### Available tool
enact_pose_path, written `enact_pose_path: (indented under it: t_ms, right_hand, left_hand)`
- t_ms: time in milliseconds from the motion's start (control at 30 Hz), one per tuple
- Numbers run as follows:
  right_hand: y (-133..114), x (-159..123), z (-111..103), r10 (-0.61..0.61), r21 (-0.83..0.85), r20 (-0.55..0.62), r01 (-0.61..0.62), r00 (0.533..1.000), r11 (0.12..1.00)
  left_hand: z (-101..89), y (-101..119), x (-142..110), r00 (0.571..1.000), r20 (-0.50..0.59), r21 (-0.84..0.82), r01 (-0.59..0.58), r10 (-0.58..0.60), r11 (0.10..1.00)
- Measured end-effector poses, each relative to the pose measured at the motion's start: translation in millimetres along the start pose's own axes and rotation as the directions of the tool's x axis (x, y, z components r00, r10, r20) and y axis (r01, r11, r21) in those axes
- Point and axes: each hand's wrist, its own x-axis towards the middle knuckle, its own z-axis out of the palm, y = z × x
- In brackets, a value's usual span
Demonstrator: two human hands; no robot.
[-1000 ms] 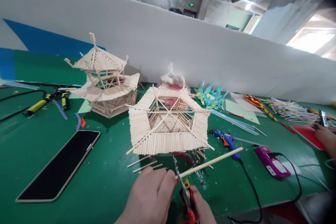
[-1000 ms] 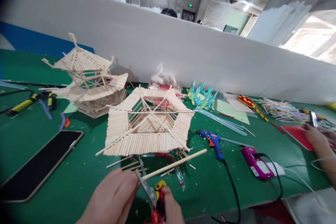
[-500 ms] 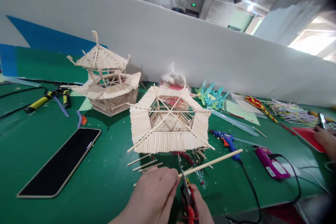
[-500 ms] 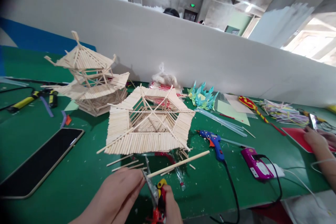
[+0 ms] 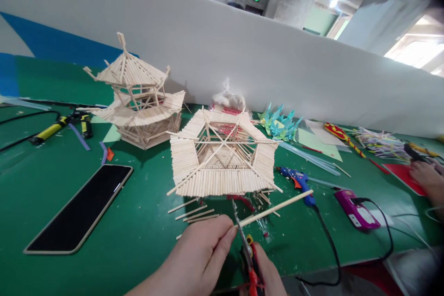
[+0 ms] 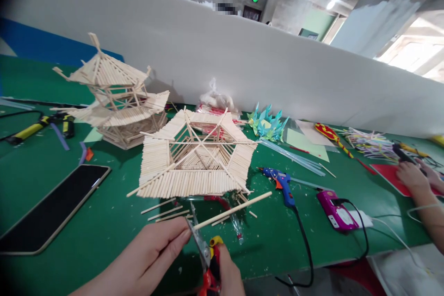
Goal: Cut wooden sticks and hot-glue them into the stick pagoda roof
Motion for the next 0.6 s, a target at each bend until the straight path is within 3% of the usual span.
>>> enact_pose_path:
  t_ms: [100,167,267,333,433,500,600]
  right_hand:
    - [-1.7,2.7,3.6,0.090,0.096,0.040,-0.094,0.995,0.991]
    - [-1.5,5.3,6.7,0.149,0.157,0.065,-0.158,0.987,0.975]
    - [3.2,9.0,8.8,0.215,0.146,0.017,-0.215,0.976,0.966]
    - [8.7,10.4,7.5,0.212,0.096,-0.046,-0.207,0.976,0.974]
    - [17.1,10.4,3.3,0.183,0.036,-0.086,-0.181,0.979,0.983]
    - [21.1,9.1,1.2,0.155,0.000,-0.097,-0.155,0.983,0.988]
    - [23.1,5.8,0.2,0.052,-0.106,-0.093,-0.062,0.994,0.992]
  left_hand:
    - [3.3,0.1,-1.5,0.995,-0.095,0.034,-0.038,0.041,0.999]
    - [-0.7,1.8,-1.2,0.996,-0.079,-0.009,-0.037,0.036,0.999]
    - [-14.9,3.7,1.1,0.994,0.105,-0.151,0.029,-0.013,0.988]
    - [-24.4,3.2,2.8,0.965,0.256,-0.229,0.112,-0.051,0.967]
    - [-29.4,1.3,3.6,0.937,0.337,-0.250,0.187,-0.096,0.950]
    - [-25.2,1.1,2.4,0.965,0.249,-0.212,0.137,-0.082,0.968]
    - [-13.4,3.1,-1.2,1.000,0.015,-0.095,0.002,0.000,0.995]
